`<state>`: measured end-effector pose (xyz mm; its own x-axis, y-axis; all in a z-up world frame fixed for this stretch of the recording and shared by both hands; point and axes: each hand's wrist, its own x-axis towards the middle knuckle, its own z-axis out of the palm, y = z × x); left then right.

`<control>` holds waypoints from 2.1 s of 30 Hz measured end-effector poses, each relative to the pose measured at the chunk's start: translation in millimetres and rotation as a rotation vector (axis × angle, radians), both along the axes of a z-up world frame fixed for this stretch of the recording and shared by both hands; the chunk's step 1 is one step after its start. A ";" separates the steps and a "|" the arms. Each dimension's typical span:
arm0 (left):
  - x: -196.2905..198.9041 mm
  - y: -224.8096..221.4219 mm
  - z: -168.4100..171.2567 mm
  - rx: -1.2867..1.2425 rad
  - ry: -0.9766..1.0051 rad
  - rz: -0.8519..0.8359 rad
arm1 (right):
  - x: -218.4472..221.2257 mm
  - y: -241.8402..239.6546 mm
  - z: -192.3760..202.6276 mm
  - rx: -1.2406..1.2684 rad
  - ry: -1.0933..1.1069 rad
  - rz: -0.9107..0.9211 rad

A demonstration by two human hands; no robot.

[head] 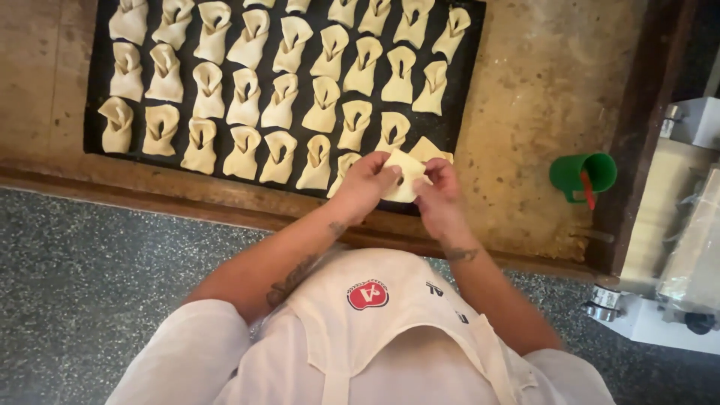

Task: Shaping pre-cut dough pieces into twists, arranging them on a baking tray, and brushing them with a liquid.

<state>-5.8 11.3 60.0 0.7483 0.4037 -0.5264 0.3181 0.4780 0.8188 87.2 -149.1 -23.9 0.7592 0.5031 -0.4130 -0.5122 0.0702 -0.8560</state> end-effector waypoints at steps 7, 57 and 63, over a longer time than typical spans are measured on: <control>-3.0 -3.5 -14.5 0.191 -0.053 -0.091 | -13.2 11.8 45.2 -0.359 -0.695 0.289; -40.6 8.3 -64.2 1.823 -0.133 -0.581 | 43.1 64.1 25.4 -0.846 -0.502 0.604; -24.3 8.3 -88.7 1.741 -0.244 -0.483 | 49.3 58.5 35.3 -0.508 -0.099 0.528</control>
